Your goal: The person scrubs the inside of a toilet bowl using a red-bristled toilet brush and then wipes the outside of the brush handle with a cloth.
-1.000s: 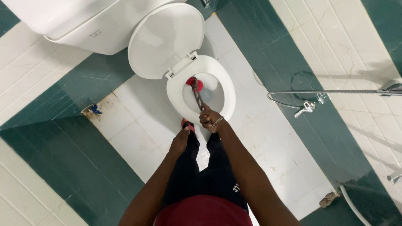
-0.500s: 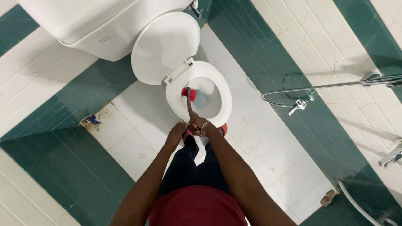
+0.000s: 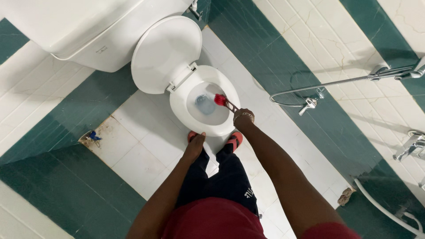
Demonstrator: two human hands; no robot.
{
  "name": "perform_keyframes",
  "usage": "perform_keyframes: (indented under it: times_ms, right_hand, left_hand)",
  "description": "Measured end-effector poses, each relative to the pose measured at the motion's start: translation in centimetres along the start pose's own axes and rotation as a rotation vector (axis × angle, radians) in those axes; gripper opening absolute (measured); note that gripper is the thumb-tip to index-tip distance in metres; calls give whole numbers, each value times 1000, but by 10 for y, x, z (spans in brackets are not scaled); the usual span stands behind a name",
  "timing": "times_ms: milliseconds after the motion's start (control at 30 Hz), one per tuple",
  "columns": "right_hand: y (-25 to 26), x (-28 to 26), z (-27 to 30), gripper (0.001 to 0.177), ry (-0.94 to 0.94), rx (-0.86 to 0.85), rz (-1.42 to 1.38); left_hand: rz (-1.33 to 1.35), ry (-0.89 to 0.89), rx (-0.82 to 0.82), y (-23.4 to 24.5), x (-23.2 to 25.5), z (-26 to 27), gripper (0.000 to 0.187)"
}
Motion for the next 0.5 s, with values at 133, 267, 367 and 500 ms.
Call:
perform_keyframes:
  times_ms: [133,267,367,500]
  right_hand:
    - [-2,-11,-19,27,-13,119,-6]
    - [-32,4,5,28,-7,-42,-8]
    - [-42,-2,20,31,70,-139,-16]
    - [-20,9,13,35,13,-74,-12]
  left_hand:
    - [-93,93,6,11,29,3,59]
    - [-87,52,37,21,24,5,64]
    - [-103,163,20,25,9,2,65]
    - [-163,52,11,22,-20,-5,65]
Point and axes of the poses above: each hand's wrist, its own z-axis away from the middle knuckle, its own y-axis out of the back of the hand, x = y × z, the point moved 1 cm from there along -z, towards the middle knuckle, and after that the axes turned 11 degrees about -y, right-handed, at the moved point
